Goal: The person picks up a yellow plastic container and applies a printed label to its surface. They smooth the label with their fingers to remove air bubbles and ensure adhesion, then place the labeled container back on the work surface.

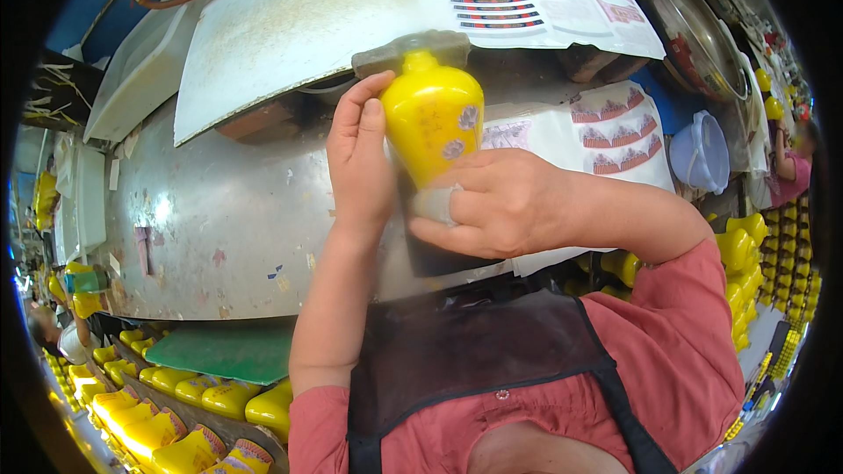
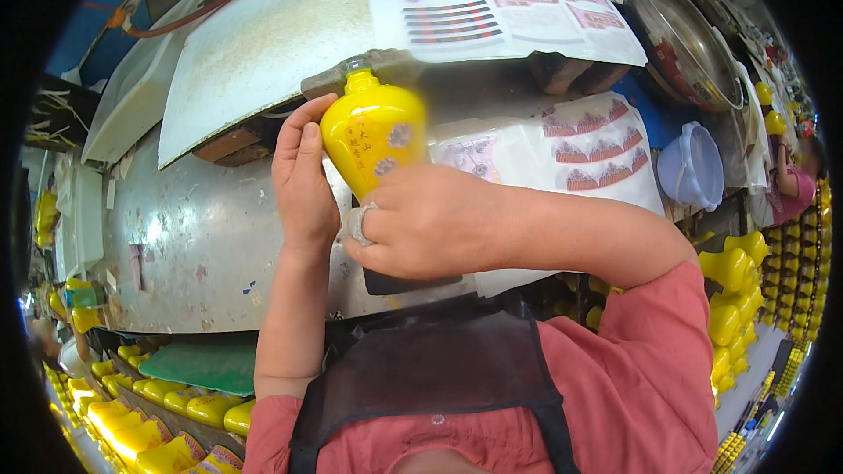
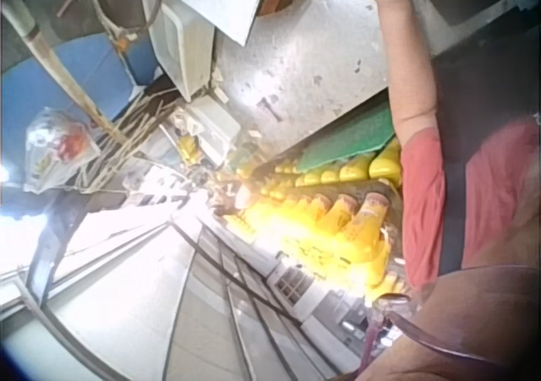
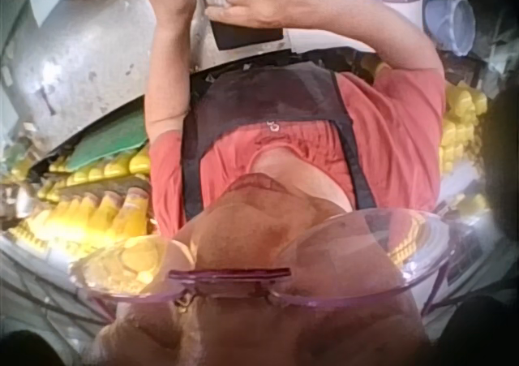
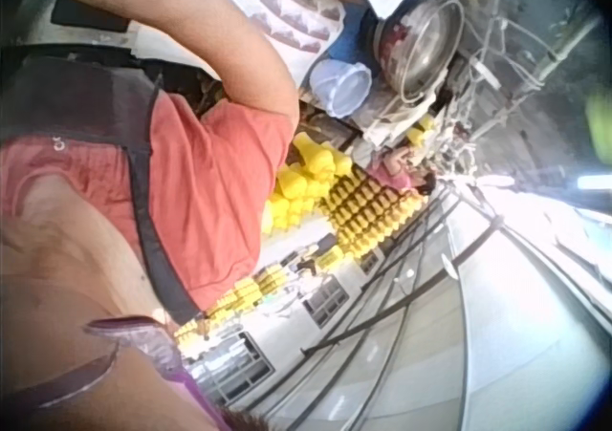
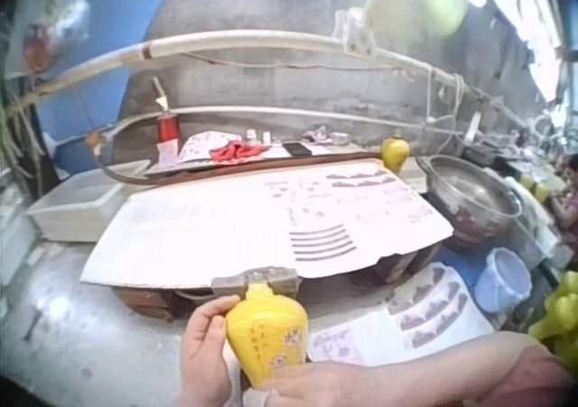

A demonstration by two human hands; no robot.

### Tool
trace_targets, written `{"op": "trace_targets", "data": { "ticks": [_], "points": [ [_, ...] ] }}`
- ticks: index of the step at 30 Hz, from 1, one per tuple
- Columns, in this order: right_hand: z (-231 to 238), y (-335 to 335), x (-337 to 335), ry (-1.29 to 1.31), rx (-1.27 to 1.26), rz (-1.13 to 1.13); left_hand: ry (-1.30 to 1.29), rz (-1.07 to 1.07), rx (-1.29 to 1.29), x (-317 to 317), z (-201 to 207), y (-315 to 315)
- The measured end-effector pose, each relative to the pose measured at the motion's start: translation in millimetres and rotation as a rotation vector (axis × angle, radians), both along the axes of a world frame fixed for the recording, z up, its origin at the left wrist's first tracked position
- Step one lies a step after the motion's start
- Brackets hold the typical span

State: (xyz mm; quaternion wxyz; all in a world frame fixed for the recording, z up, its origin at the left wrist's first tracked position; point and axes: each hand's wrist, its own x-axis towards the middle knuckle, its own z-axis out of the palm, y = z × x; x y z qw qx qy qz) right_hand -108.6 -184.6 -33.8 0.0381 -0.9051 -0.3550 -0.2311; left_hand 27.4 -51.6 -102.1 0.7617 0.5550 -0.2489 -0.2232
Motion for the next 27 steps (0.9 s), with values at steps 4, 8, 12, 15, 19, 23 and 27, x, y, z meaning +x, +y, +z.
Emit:
{"op": "trace_targets", "data": {
  "ticks": [4, 8, 12, 15, 19, 23, 27],
  "points": [
    [-4, -6, -6, -0.203, 0.298, -0.437, 0.044, -0.042, 0.004, -4, 11, -2],
    [-6, -1, -11, -0.101, 0.179, -0.027, 0.062, -0.080, 0.015, -11, 20, -6],
    [-13, -7, -11, -0.239, 0.420, -0.378, 0.096, -0.117, -0.004, -19, 20, -11],
    [-20, -14, -14, -0.277, 0.378, -0.401, 0.119, -0.146, -0.048, -18, 18, -12],
    [-23, -7, -24, -0.055, 0.232, -0.233, 0.196, -0.111, -0.061, -15, 10, -15],
    [-23, -13, -20, -0.289, 0.409, -0.565, 0.300, -0.135, -0.123, -14, 3, -15],
    [-25, -5, -26, -0.094, 0.325, -0.178, 0.366, -0.092, -0.097, -15, 1, -15]
  ]
}}
